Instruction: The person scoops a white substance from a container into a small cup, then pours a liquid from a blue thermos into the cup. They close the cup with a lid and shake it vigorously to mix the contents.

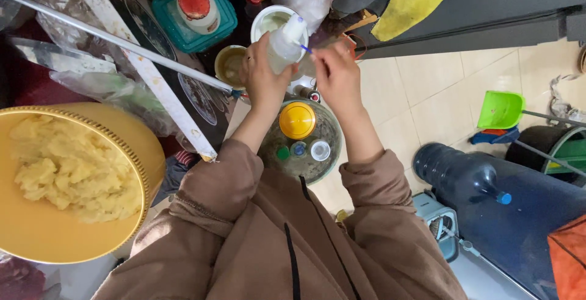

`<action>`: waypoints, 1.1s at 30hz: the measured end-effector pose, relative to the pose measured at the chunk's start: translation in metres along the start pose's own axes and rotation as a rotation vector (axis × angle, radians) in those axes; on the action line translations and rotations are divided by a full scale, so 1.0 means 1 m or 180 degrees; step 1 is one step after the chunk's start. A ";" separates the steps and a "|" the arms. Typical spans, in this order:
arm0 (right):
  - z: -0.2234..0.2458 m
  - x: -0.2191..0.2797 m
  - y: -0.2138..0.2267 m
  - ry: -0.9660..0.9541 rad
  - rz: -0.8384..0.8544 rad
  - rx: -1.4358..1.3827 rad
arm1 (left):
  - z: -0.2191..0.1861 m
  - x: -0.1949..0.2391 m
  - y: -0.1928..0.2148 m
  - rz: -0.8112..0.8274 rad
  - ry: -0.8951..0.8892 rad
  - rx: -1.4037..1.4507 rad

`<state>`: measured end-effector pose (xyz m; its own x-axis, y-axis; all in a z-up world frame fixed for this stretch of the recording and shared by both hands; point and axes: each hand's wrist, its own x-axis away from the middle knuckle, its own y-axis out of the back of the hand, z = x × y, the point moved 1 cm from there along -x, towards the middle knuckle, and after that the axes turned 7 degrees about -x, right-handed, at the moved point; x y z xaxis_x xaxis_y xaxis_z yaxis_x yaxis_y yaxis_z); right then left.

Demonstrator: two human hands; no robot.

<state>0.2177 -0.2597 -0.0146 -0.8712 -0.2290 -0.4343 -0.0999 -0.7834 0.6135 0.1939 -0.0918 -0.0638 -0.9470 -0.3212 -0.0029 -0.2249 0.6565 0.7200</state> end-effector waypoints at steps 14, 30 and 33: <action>0.057 0.013 0.005 0.1195 0.0366 0.1611 | 0.000 -0.006 -0.014 0.0009 -0.0407 0.1054; -0.006 0.011 0.001 -0.2738 -0.1590 -0.2997 | 0.020 0.014 -0.007 -0.0147 0.0130 0.1073; -0.018 0.004 -0.019 -0.2328 -0.1290 -0.2100 | 0.033 0.038 0.001 -0.0164 0.0498 0.1303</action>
<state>0.2243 -0.2558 -0.0400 -0.9303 0.3499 0.1104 -0.3578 -0.9317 -0.0620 0.1499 -0.0814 -0.0862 -0.8931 -0.4394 0.0962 -0.3730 0.8431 0.3875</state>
